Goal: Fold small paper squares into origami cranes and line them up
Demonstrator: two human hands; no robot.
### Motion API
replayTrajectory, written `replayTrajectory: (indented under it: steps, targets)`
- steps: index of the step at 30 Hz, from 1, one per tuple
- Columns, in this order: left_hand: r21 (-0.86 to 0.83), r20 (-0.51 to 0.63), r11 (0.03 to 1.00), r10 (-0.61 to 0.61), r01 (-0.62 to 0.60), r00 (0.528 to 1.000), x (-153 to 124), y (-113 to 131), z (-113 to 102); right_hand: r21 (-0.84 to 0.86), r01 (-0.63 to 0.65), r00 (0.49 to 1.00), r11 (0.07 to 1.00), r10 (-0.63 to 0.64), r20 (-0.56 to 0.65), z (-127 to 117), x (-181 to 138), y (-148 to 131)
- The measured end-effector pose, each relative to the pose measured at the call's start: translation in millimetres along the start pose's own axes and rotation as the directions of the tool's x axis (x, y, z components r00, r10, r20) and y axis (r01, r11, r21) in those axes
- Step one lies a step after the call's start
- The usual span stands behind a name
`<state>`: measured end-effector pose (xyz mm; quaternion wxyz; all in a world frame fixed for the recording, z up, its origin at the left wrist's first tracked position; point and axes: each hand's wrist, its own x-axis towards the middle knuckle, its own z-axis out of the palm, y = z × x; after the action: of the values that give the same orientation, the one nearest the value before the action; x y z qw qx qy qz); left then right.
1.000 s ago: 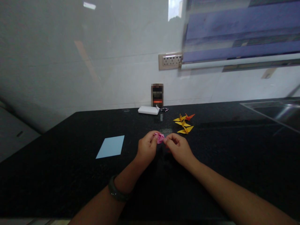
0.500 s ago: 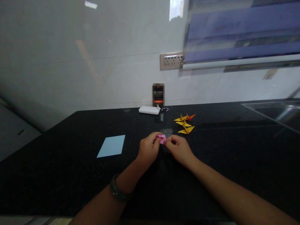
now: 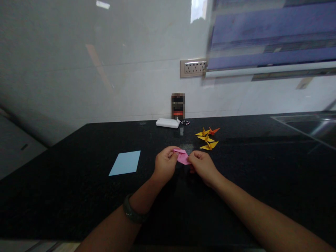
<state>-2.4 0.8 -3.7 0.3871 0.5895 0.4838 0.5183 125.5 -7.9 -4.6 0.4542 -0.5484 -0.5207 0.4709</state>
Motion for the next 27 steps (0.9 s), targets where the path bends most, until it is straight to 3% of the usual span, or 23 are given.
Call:
replayTrajectory:
  steps: [8,17,20,24,27]
  targets:
    - [0.036,0.09,0.995,0.088,-0.092,0.992,0,-7,1,0.018,-0.098,0.992,0.995,0.096,0.077,0,0,-5]
    - [0.013,0.07,0.999,0.049,-0.05,0.996,2,-7,-1,0.178,-0.136,0.989,0.975,0.124,0.076,0,5,1]
    - [-0.011,0.085,0.999,0.038,-0.037,0.996,1,-7,0,0.064,-0.049,0.998,0.997,0.047,0.032,-2,9,4]
    - [-0.122,0.069,0.991,-0.051,0.059,0.996,2,-7,0,-0.159,0.161,0.986,0.974,-0.167,-0.025,-6,12,8]
    - [-0.217,0.065,0.96,-0.168,0.178,0.984,5,-7,0,-0.147,0.128,0.992,0.981,-0.122,0.043,-6,13,10]
